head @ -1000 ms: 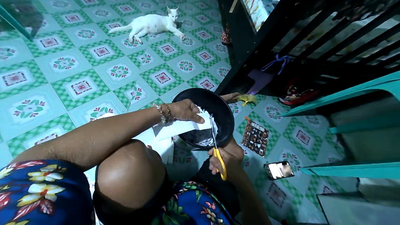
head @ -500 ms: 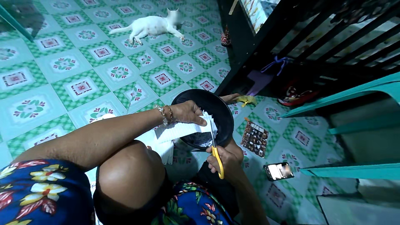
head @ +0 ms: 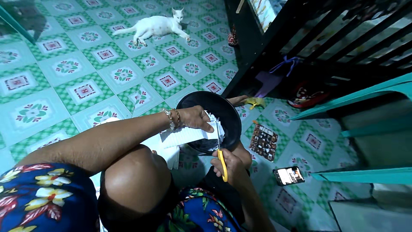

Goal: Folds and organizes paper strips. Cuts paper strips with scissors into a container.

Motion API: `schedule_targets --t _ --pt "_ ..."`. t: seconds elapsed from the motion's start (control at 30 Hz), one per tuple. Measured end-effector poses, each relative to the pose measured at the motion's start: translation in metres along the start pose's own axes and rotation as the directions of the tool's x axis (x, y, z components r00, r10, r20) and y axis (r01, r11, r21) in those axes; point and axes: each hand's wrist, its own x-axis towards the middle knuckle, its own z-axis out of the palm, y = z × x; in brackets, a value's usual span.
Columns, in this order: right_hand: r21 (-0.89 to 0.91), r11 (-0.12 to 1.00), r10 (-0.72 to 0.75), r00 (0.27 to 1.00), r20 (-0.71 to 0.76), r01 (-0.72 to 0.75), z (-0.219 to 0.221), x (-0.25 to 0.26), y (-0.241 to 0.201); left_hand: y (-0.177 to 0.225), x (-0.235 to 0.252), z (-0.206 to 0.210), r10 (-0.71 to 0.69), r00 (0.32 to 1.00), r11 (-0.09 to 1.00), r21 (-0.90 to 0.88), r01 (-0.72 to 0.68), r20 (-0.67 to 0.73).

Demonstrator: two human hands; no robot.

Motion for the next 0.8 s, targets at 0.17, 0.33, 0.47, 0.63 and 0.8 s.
schedule_targets --t 0.17,0.33,0.47,0.63,0.8 --pt "0.039 0.999 -0.016 1.000 -0.021 0.016 0.002 0.000 0.000 0.002 0.000 0.001 -0.035 0.999 0.999 -0.014 0.036 0.004" --pt "0.087 0.995 -0.040 0.999 -0.017 0.041 0.004 0.004 0.003 0.003 0.002 0.004 -0.041 0.999 0.999 0.024 0.041 0.020" --pt "0.111 0.992 -0.059 0.997 -0.045 0.063 0.006 0.006 0.008 0.003 0.001 0.002 -0.100 0.995 0.994 -0.030 0.101 0.017" --pt "0.136 0.988 -0.063 0.997 -0.050 0.069 0.007 0.008 0.010 -0.003 0.000 0.000 -0.106 0.994 0.994 0.026 0.106 0.008" --pt "0.168 0.985 -0.039 0.998 -0.042 0.046 0.009 0.010 0.011 -0.006 0.002 -0.001 -0.096 0.995 0.991 0.087 0.098 -0.018"
